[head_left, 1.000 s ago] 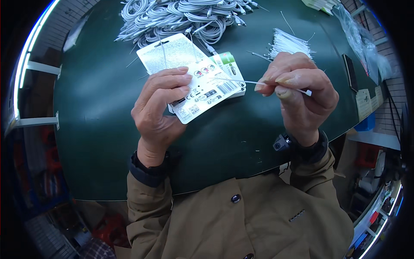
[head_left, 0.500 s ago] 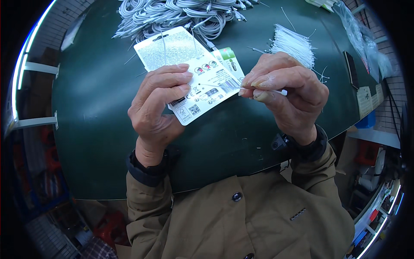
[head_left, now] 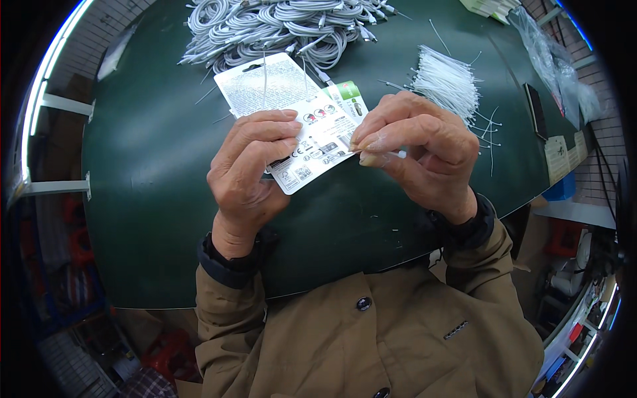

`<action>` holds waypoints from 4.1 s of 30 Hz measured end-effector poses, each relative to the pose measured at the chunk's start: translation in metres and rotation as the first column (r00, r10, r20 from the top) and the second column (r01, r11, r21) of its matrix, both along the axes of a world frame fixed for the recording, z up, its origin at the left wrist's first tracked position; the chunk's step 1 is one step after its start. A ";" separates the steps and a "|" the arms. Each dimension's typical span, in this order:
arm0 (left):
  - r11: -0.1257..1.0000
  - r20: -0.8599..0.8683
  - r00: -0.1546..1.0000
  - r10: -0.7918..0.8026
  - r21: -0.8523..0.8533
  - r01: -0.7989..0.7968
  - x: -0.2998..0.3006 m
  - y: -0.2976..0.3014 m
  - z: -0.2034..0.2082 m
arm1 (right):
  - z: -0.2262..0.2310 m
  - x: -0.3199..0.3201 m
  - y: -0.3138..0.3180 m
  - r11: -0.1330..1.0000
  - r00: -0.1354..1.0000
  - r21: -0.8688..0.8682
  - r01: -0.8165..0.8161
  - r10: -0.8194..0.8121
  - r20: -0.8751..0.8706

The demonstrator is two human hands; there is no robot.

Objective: Packing coiled white cables into cardboard and plastic packaging inserts and securing them with plastic ties.

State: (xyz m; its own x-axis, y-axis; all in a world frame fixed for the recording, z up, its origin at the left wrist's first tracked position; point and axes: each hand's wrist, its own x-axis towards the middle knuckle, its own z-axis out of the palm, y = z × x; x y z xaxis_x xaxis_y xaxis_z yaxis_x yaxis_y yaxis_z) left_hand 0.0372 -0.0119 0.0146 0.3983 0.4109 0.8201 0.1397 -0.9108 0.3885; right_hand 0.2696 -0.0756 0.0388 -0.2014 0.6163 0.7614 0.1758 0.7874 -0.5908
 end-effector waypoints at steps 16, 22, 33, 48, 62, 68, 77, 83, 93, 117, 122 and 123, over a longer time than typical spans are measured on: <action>1.000 0.053 0.999 -0.010 -0.008 0.011 -0.003 -0.004 0.007 | 0.002 -0.022 -0.002 0.983 0.979 0.061 0.173 -0.179 0.093; 1.000 0.059 0.998 -0.009 -0.015 0.010 -0.006 -0.003 0.006 | 0.000 -0.024 0.003 0.993 0.985 0.054 0.102 -0.108 0.131; 0.997 0.130 0.991 -0.028 -0.074 0.038 -0.001 -0.008 0.007 | 0.003 -0.025 0.003 0.992 0.974 0.067 0.108 -0.119 0.191; 0.997 0.153 0.988 0.029 -0.078 -0.017 -0.001 -0.008 0.001 | 0.001 -0.034 0.010 0.985 0.972 -0.096 0.143 -0.121 0.202; 0.999 -0.053 0.998 0.036 0.012 -0.036 0.003 -0.029 0.049 | 0.061 -0.002 0.011 0.794 0.985 -0.590 -0.144 0.172 -0.009; 0.680 0.145 0.985 -0.096 -0.713 0.171 0.010 -0.052 0.063 | 0.044 0.007 0.021 0.710 0.937 -0.610 -0.350 0.267 -0.226; 0.525 0.425 0.902 -0.076 -0.752 0.398 0.017 -0.039 0.041 | 0.003 -0.002 0.032 0.557 0.818 -0.620 -0.552 0.221 -0.530; 0.427 0.446 0.894 -0.048 -0.800 0.422 0.015 -0.036 0.030 | -0.011 0.001 0.034 0.515 0.835 -0.677 -0.526 0.159 -0.527; 0.430 0.474 0.880 -0.030 -0.789 0.440 0.015 -0.028 0.019 | -0.016 -0.009 0.028 0.471 0.854 -0.737 -0.486 0.077 -0.514; 0.807 0.382 0.866 0.323 -0.589 -0.040 0.011 -0.021 -0.008 | -0.025 -0.075 0.011 0.840 0.794 0.072 0.539 -0.534 0.291; 0.785 0.421 0.854 0.307 -0.619 0.023 0.015 -0.025 -0.005 | -0.026 -0.082 0.008 0.812 0.757 0.063 0.580 -0.566 0.325; 0.776 0.432 0.849 0.304 -0.629 0.042 0.015 -0.025 -0.004 | -0.026 -0.083 0.007 0.812 0.758 0.051 0.581 -0.563 0.330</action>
